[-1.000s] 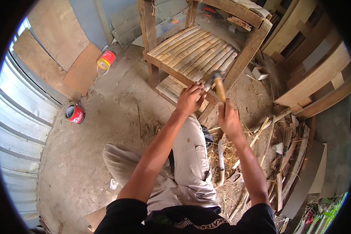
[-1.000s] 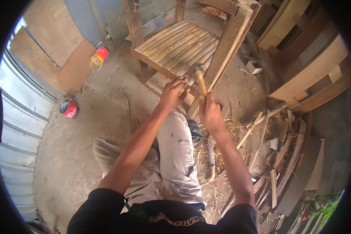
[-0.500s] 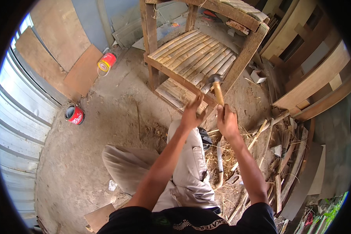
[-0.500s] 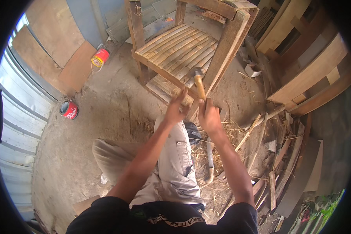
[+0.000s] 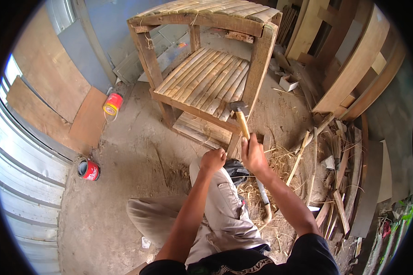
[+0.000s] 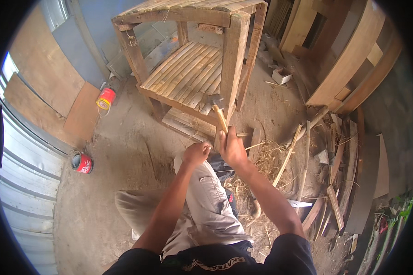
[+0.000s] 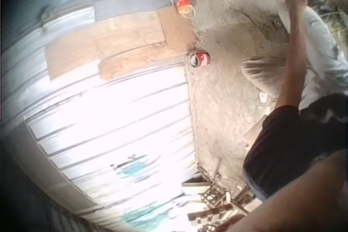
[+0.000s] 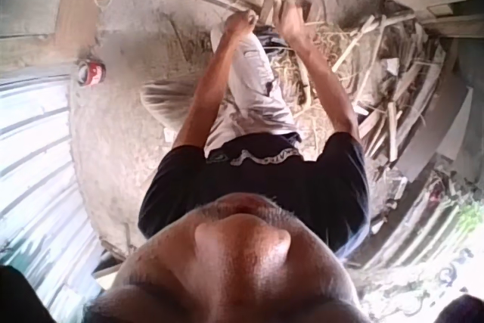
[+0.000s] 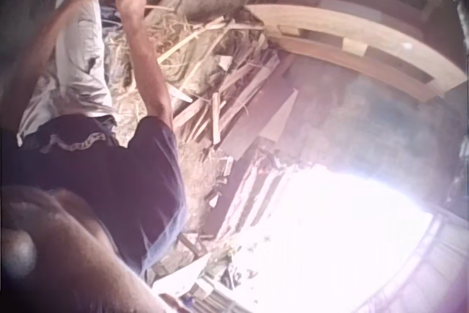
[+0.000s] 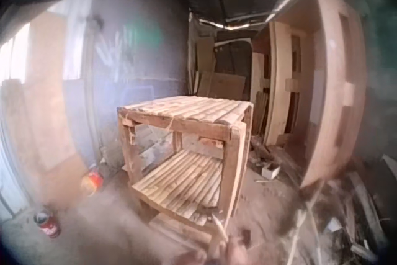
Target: The person repairs a wooden chair by inserting thin wooden strips into the seat frame and hammering them into place. They use a hammer and a knife to shape and secure the strips, working methodically on the chair's seat.
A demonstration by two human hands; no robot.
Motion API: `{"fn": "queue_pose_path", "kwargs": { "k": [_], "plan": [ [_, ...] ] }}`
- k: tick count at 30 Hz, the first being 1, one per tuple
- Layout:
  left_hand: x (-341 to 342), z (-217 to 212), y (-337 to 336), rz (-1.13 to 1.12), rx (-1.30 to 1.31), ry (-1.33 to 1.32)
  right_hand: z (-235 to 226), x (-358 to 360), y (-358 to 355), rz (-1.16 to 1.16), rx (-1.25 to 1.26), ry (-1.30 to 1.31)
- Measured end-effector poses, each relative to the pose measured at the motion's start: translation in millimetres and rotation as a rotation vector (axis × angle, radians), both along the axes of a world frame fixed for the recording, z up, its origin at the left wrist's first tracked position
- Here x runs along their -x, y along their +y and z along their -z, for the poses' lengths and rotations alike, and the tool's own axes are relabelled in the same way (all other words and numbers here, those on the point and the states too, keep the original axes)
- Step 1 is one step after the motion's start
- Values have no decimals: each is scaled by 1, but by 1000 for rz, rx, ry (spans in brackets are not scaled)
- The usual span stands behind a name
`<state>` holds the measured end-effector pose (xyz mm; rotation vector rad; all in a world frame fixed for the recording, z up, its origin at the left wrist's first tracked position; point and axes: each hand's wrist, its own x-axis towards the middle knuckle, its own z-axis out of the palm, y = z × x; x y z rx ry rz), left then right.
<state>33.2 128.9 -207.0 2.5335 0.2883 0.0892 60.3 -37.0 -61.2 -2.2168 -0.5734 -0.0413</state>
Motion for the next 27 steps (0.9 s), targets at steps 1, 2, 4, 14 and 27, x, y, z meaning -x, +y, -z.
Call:
{"fn": "queue_pose_path", "kwargs": {
  "k": [1, 2, 4, 14, 27],
  "plan": [
    [1, 0, -2, 6, 3, -28, 1, -1, 0, -73, 49, -80],
    [1, 0, -2, -1, 21, -8, 3, 1, 0, -49, 22, -81],
    [1, -2, -4, 25, 20, -93, 3, 1, 1, -15, -39, -60],
    [4, 0, -2, -6, 33, -39, -4, -2, 6, -71, 33, 51],
    [7, -1, 0, 10, 36, -114, 1, -9, 3, -54, 65, 12]
  ]
}}
